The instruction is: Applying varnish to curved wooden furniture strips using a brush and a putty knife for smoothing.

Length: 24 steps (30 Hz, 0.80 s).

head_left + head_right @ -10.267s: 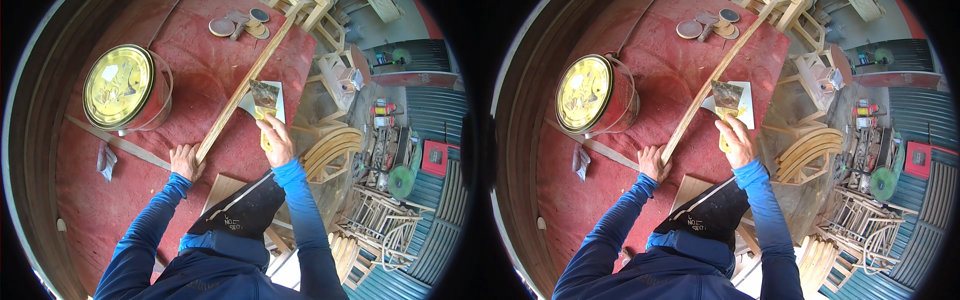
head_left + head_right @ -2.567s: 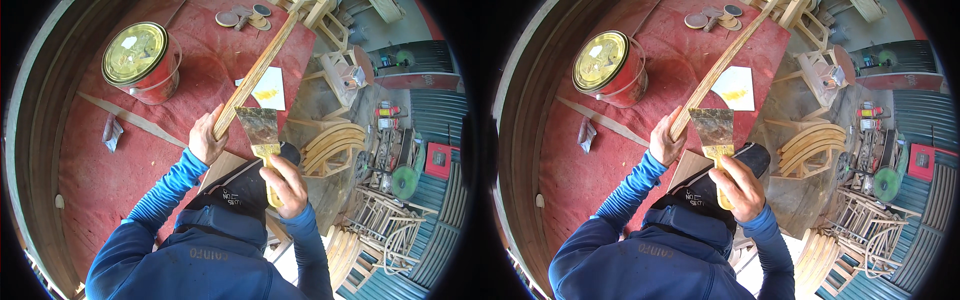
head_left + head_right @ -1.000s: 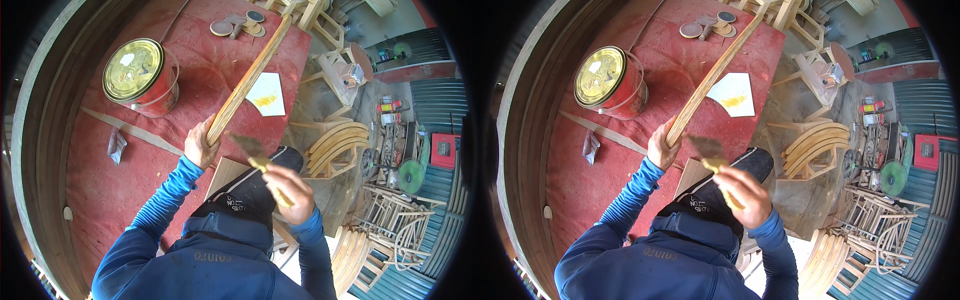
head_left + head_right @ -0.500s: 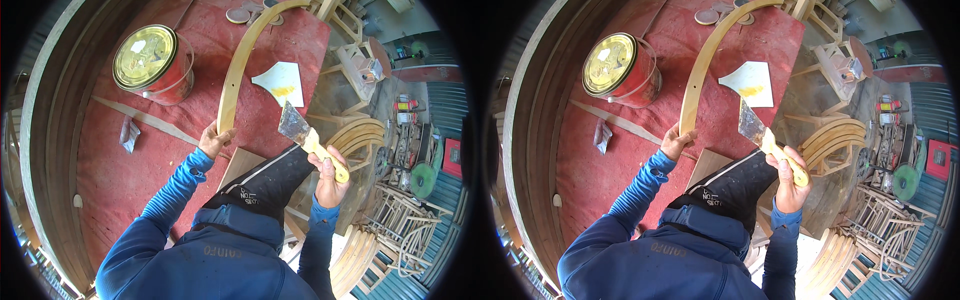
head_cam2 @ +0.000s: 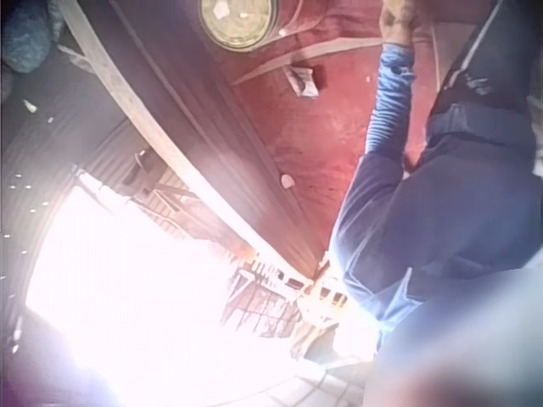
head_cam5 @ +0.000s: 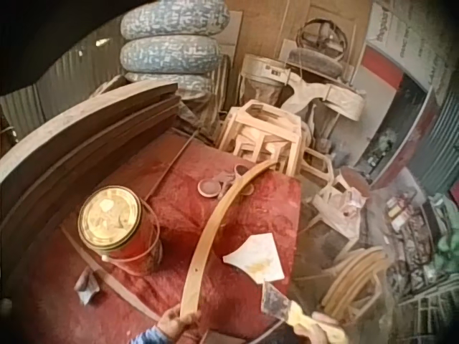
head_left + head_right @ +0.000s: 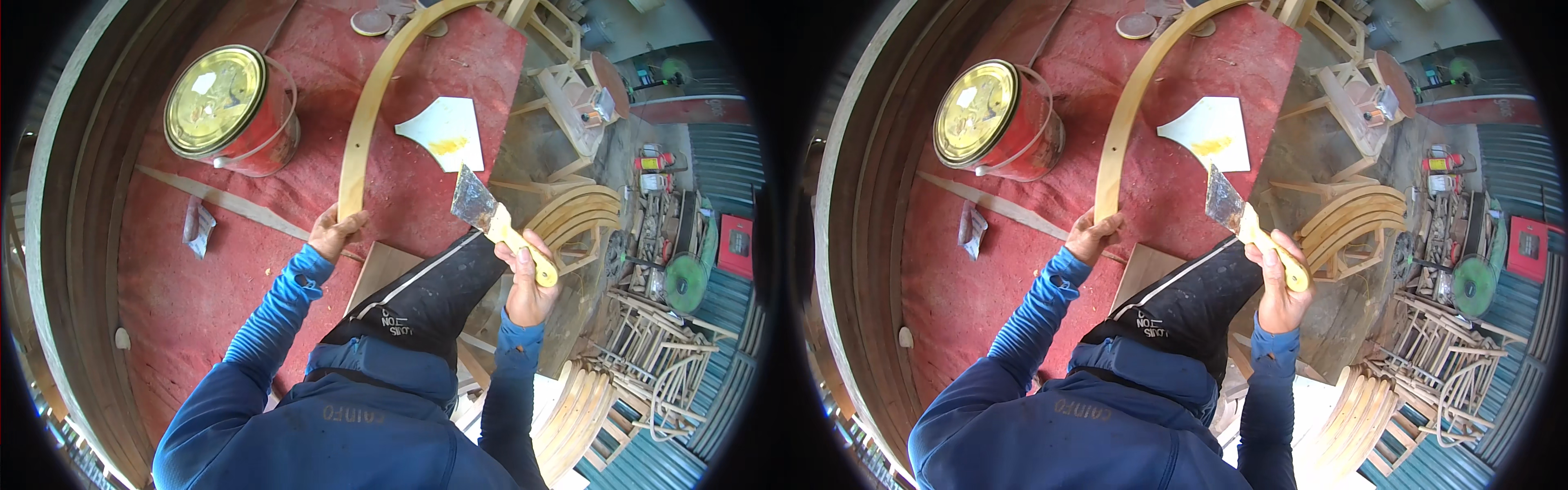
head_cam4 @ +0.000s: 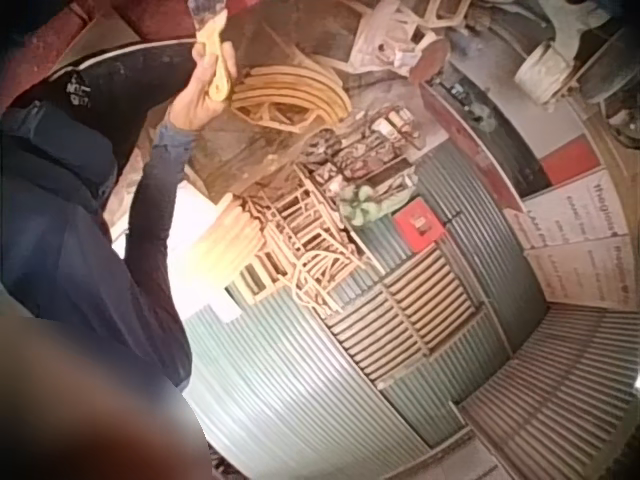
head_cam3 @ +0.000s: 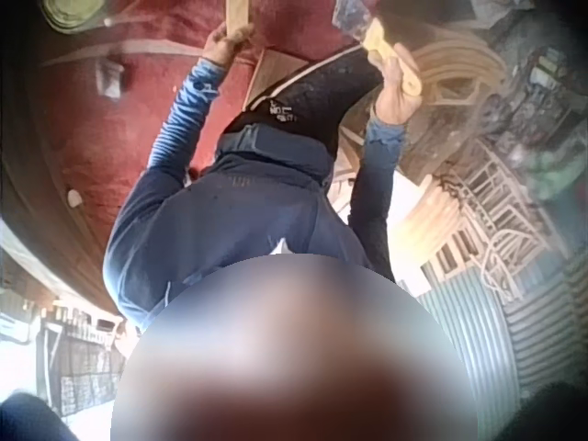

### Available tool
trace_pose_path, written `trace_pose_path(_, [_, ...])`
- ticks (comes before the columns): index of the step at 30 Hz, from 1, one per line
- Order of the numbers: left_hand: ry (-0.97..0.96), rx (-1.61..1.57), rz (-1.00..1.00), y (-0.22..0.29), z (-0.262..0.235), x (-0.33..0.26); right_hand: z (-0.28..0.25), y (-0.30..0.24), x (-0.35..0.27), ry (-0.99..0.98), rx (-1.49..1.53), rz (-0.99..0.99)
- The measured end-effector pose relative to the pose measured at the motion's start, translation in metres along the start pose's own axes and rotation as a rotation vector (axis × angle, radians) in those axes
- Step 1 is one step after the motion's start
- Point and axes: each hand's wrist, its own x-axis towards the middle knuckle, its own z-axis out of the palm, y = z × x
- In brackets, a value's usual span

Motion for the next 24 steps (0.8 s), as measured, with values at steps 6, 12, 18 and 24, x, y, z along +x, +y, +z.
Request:
trace_pose_path(6, [0.059, 0.112, -0.105, -0.009, -0.034, 0.020, -0.008, 0.043, 0.051, -0.136, -0.667, -0.387])
trace_pose_path(12, [0.027, 0.143, -0.102, -0.008, -0.040, 0.020, 0.021, 0.094, 0.095, -0.290, -0.828, -0.442])
trace_pose_path(18, [-0.001, 0.102, -0.111, -0.007, -0.039, 0.021, 0.031, 0.149, 0.091, -0.500, -1.081, -0.399])
trace_pose_path(24, [-0.002, 0.072, -0.138, -0.005, -0.044, 0.021, 0.029, 0.089, 0.088, -0.447, -0.867, -0.366])
